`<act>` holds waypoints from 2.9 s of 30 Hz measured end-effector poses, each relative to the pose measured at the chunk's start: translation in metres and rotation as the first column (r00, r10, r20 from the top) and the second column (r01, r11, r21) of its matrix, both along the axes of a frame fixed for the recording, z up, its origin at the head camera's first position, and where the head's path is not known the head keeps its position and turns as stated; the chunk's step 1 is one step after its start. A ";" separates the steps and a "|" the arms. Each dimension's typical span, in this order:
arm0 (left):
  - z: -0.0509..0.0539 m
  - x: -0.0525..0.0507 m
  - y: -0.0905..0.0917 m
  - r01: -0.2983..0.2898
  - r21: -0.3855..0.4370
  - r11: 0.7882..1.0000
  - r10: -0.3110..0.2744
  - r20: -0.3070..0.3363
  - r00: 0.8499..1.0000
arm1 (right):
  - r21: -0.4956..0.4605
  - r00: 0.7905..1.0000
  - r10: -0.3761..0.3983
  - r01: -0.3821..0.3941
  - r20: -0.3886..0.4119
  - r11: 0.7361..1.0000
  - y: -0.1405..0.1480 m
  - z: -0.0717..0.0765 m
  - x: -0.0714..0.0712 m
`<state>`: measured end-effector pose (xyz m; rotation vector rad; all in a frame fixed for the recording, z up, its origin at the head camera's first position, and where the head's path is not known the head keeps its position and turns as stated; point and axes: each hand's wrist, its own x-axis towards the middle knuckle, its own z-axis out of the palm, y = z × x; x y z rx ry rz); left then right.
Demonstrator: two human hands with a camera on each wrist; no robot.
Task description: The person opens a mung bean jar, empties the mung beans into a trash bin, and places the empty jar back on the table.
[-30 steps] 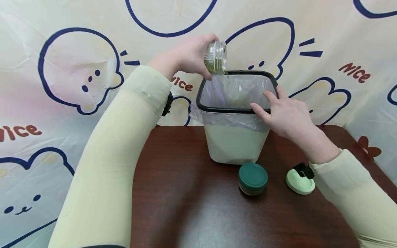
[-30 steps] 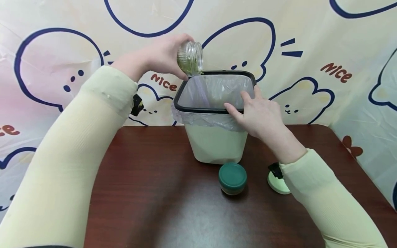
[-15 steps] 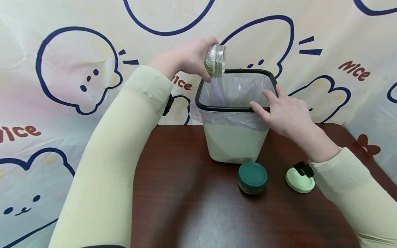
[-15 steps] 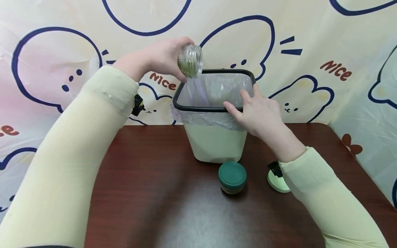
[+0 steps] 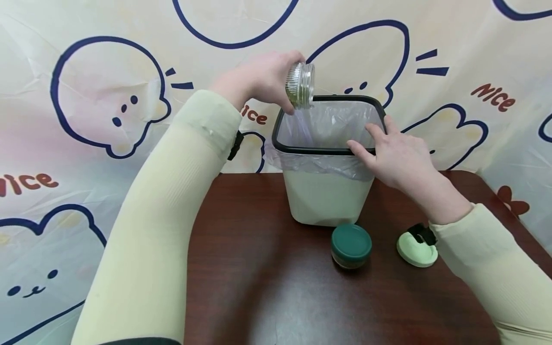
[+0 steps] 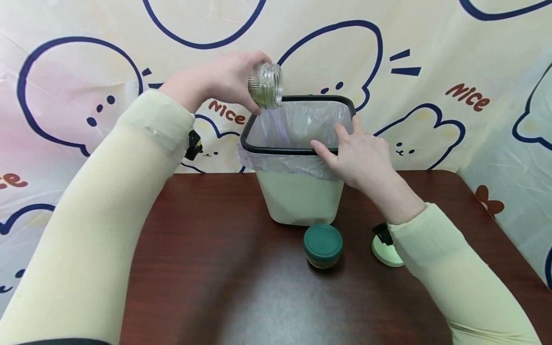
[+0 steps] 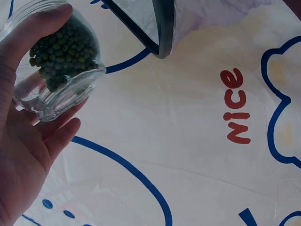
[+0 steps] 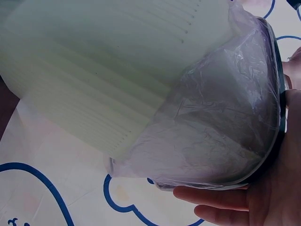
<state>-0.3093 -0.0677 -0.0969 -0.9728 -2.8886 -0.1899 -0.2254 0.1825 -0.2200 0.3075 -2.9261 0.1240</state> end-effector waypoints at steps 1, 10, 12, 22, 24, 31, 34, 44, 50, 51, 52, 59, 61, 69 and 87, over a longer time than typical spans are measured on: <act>0.000 0.000 0.000 0.007 0.023 1.000 -0.007 -0.006 1.000 | 0.000 1.000 0.000 0.000 0.000 1.000 0.000 0.000 0.000; 0.001 0.001 0.004 -0.001 -0.054 0.999 -0.002 -0.050 0.999 | -0.002 1.000 -0.003 0.003 0.003 1.000 0.000 0.000 0.001; 0.000 0.001 0.004 -0.005 -0.063 0.998 0.002 -0.043 0.999 | -0.003 1.000 -0.005 0.005 0.010 1.000 0.000 0.000 0.001; 0.003 0.002 0.002 0.025 0.010 1.000 -0.024 -0.064 0.998 | 0.001 1.000 -0.002 0.002 0.008 1.000 0.000 -0.001 0.000; 0.004 0.002 0.003 0.023 0.014 1.000 -0.022 -0.072 0.997 | 0.000 1.000 -0.003 0.003 0.013 1.000 0.000 -0.001 0.000; 0.001 0.003 0.004 -0.006 -0.096 0.995 0.000 -0.065 0.998 | -0.003 1.000 -0.004 0.004 0.002 1.000 -0.001 0.000 0.001; -0.001 0.002 0.003 -0.004 -0.097 0.995 -0.002 -0.057 0.998 | -0.005 1.000 0.000 0.000 -0.009 1.000 0.000 -0.001 0.002; 0.001 0.000 0.002 -0.006 -0.079 0.997 0.001 -0.058 0.998 | -0.004 1.000 -0.008 0.008 0.007 1.000 0.002 0.001 0.001; -0.003 0.001 0.001 -0.006 -0.084 0.996 0.005 -0.018 1.000 | -0.005 1.000 -0.007 0.007 0.013 1.000 0.003 0.000 0.001; -0.002 0.001 0.001 -0.003 -0.075 0.997 0.002 -0.015 1.000 | -0.005 1.000 -0.008 0.008 0.015 1.000 0.003 0.000 0.001; -0.002 0.001 0.001 0.000 -0.063 0.998 -0.001 -0.014 1.000 | -0.006 1.000 -0.008 0.008 0.017 1.000 0.002 0.001 0.001; -0.002 0.000 -0.001 -0.006 -0.057 0.998 0.002 -0.068 0.998 | -0.007 1.000 -0.005 0.005 0.010 1.000 0.002 0.001 0.002; -0.003 0.000 -0.002 -0.011 -0.084 0.996 0.005 -0.061 0.998 | -0.005 1.000 -0.005 0.005 0.010 1.000 0.002 0.000 0.001; -0.005 -0.002 -0.003 -0.012 -0.091 0.996 0.009 -0.040 0.999 | -0.005 1.000 -0.001 0.001 0.012 1.000 0.001 -0.001 0.001; -0.003 -0.001 0.002 -0.025 -0.136 0.990 0.019 -0.046 0.999 | -0.010 1.000 -0.009 0.009 -0.002 1.000 0.003 -0.003 0.001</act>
